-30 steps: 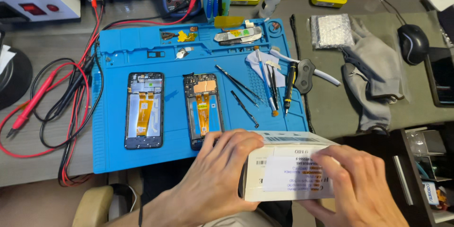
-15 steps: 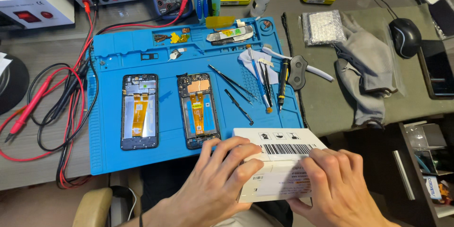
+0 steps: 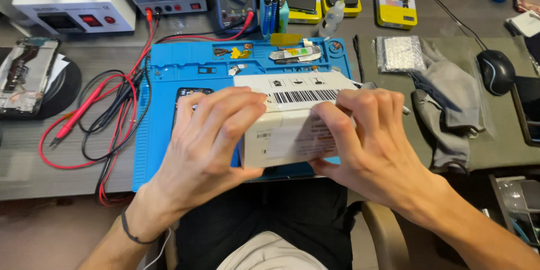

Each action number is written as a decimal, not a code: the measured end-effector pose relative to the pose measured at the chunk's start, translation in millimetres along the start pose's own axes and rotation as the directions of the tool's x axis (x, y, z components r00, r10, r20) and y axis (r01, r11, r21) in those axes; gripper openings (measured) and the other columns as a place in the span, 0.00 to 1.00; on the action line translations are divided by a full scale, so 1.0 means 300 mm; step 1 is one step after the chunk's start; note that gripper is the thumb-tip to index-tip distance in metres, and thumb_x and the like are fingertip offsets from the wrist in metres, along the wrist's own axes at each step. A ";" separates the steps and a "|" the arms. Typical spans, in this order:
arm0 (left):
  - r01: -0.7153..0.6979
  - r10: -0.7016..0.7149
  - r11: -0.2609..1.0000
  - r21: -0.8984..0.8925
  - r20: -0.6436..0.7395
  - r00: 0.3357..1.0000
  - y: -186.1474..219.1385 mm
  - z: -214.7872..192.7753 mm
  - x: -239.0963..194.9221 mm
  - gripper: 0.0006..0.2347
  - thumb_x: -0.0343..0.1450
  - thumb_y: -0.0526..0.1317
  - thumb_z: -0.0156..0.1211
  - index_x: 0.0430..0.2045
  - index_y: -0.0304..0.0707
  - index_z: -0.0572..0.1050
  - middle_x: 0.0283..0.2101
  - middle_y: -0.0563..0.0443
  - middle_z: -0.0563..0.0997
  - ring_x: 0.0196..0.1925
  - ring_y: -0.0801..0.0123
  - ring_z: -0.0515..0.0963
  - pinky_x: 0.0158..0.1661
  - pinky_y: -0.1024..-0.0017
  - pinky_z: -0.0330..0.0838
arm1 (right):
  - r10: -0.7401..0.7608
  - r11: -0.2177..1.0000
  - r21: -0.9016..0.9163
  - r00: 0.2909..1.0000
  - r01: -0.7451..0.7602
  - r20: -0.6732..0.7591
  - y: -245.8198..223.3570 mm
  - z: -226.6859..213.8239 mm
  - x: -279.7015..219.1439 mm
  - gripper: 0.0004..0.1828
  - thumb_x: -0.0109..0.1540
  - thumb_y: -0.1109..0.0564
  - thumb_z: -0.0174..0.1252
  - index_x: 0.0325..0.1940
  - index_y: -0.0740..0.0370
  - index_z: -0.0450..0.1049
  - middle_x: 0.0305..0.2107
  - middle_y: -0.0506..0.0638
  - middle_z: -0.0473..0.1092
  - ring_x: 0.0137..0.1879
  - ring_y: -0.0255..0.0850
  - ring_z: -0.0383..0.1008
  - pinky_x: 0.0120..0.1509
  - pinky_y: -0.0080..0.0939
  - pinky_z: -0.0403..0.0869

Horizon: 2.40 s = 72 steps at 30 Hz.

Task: The person works on two disassembled smartphones on a blue anti-static mat, using tweezers to handle small internal components. They open a white box to retrieve a new phone back cover, place it on the mat, and then use a white cloth to wipe the interior of one of the phone chassis.

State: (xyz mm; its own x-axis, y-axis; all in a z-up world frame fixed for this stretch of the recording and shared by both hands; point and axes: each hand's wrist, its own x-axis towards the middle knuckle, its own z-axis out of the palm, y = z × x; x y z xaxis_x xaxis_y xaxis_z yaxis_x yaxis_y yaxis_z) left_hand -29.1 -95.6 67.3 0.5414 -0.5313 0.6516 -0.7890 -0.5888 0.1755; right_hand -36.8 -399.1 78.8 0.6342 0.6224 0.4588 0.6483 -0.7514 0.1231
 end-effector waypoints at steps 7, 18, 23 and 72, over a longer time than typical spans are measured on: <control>0.144 -0.147 0.988 -0.054 -0.052 0.988 -0.146 -0.012 -0.077 0.39 0.66 0.49 0.90 0.67 0.32 0.69 0.70 0.38 0.78 0.71 0.42 0.80 0.65 0.49 0.69 | -0.191 0.964 -0.231 0.951 0.135 -0.242 0.016 0.116 0.112 0.36 0.73 0.35 0.81 0.70 0.62 0.77 0.50 0.58 0.61 0.54 0.52 0.66 0.58 0.57 0.70; 0.207 -0.214 0.966 -0.155 -0.032 0.976 -0.191 -0.041 -0.135 0.34 0.69 0.34 0.82 0.71 0.40 0.70 0.69 0.31 0.71 0.74 0.37 0.73 0.74 0.42 0.71 | -0.353 0.779 0.497 0.922 0.382 -0.156 -0.088 0.027 0.082 0.31 0.79 0.40 0.41 0.39 0.65 0.78 0.28 0.54 0.71 0.30 0.48 0.71 0.43 0.50 0.74; 0.219 -0.210 0.966 -0.136 0.073 0.975 -0.162 -0.033 -0.116 0.31 0.70 0.35 0.79 0.69 0.32 0.70 0.65 0.32 0.68 0.72 0.34 0.71 0.72 0.41 0.72 | -0.366 0.843 0.417 0.930 0.341 -0.020 -0.036 0.022 0.177 0.14 0.74 0.53 0.57 0.60 0.63 0.76 0.59 0.57 0.71 0.61 0.58 0.74 0.62 0.57 0.73; 0.148 -0.204 0.925 -0.349 -0.128 0.971 -0.150 -0.060 -0.134 0.36 0.67 0.31 0.85 0.57 0.33 0.55 0.72 0.17 0.72 0.73 0.26 0.78 0.69 0.39 0.74 | 0.035 0.918 0.390 0.996 -0.065 0.084 0.026 -0.040 0.294 0.12 0.65 0.64 0.74 0.52 0.55 0.86 0.40 0.42 0.83 0.33 0.32 0.79 0.37 0.36 0.73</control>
State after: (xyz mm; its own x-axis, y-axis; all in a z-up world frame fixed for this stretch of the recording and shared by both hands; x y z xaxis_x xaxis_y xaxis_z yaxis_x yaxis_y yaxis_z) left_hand -20.5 -36.7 46.4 0.6489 -0.3175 0.6914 -0.7514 -0.4106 0.5166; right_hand 19.2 -352.7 130.9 0.6898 0.6118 0.3872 0.7183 -0.6451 -0.2604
